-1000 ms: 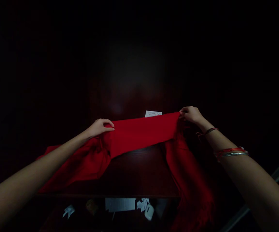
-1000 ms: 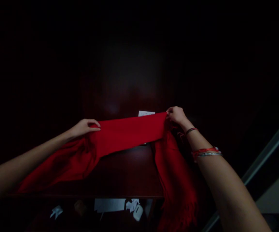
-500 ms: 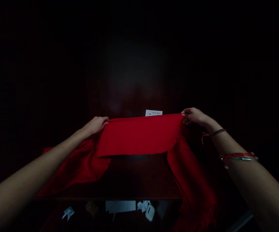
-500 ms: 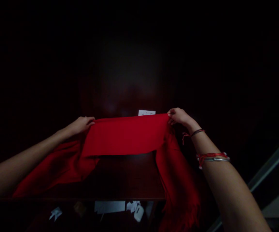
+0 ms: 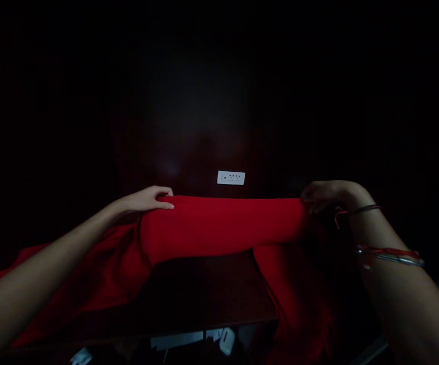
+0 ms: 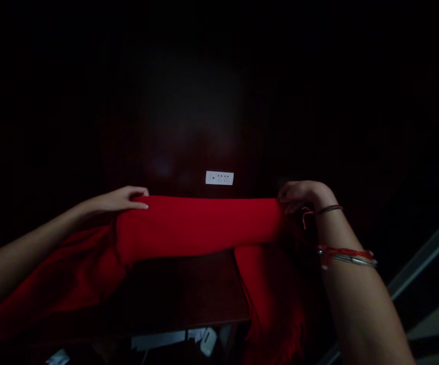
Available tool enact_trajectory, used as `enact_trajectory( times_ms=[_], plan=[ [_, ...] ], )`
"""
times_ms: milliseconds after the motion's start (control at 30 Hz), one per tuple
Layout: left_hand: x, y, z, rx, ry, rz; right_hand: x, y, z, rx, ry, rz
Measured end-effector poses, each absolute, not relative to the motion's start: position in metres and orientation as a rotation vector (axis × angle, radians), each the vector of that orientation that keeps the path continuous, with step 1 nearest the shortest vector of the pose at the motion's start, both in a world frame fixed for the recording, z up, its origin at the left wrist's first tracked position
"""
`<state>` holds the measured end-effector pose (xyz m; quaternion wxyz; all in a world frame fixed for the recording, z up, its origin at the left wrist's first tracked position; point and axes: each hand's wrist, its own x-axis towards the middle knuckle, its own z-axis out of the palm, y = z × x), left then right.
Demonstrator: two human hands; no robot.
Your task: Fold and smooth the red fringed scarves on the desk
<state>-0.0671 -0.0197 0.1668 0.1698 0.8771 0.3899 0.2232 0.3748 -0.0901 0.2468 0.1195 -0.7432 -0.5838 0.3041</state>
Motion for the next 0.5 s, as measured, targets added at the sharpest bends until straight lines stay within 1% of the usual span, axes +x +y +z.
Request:
enact_trajectory(
  times_ms=[33,100,167,267,367,433,500],
  plan=[
    [-0.066,-0.015,0.167,2.522,1.087,0.562,0.376,-0.083,0.244,-2.185,-1.681,0.874],
    [-0.063,-0.001,0.169,2.559,1.117,0.554,0.377,-0.065,0.238,-2.146,-1.625,0.816],
    [-0.058,0.016,0.174,2.582,1.238,0.689,0.378,-0.047,0.235,-2.013,-1.559,0.694],
    [-0.052,0.034,0.190,2.677,1.409,0.917,0.379,-0.029,0.237,-1.806,-1.444,0.418],
    [-0.048,0.034,0.203,2.849,1.458,0.998,0.382,-0.030,0.235,-1.707,-1.378,0.151],
    [-0.047,0.025,0.198,2.951,1.413,0.930,0.386,-0.041,0.223,-1.692,-1.361,0.043],
    [-0.044,0.009,0.176,3.043,1.295,0.735,0.391,-0.057,0.196,-1.768,-1.371,-0.025]
  ],
)
